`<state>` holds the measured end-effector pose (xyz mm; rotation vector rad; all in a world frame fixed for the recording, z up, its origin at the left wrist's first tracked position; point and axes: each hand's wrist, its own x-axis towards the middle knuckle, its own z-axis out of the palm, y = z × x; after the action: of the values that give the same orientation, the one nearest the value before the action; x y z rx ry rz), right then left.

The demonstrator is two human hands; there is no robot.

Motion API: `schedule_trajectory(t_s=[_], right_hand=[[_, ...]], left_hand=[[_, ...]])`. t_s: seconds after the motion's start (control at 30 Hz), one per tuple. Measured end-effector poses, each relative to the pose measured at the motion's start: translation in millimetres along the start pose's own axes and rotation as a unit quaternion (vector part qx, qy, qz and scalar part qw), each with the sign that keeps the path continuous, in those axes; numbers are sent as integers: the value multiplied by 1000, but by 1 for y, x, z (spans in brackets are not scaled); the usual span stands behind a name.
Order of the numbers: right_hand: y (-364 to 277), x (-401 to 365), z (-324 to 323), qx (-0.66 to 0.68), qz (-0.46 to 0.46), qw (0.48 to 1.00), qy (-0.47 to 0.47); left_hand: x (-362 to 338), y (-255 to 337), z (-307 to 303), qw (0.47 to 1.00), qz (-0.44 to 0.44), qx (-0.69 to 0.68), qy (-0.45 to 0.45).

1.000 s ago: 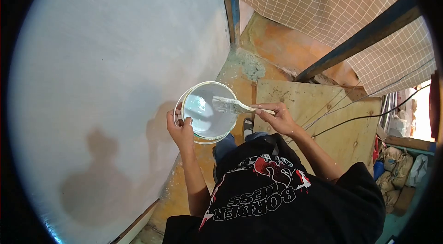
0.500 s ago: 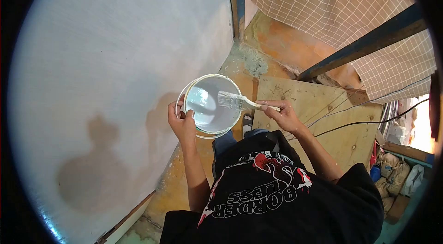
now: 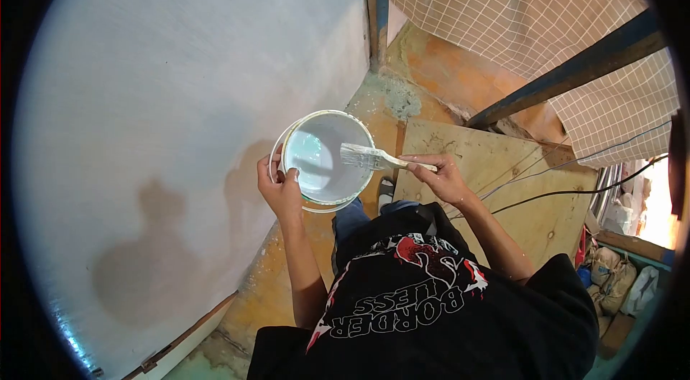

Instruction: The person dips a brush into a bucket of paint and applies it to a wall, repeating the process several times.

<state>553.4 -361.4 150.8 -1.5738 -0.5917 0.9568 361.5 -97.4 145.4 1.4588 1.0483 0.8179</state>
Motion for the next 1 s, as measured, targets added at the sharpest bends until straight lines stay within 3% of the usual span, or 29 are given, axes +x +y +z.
schedule_trajectory(t_s=[1.0], right_hand=[[-5,-1,13,-3,-15,1000,-2]], left_hand=[[-14,-1,-13,999,-7,-27,39]])
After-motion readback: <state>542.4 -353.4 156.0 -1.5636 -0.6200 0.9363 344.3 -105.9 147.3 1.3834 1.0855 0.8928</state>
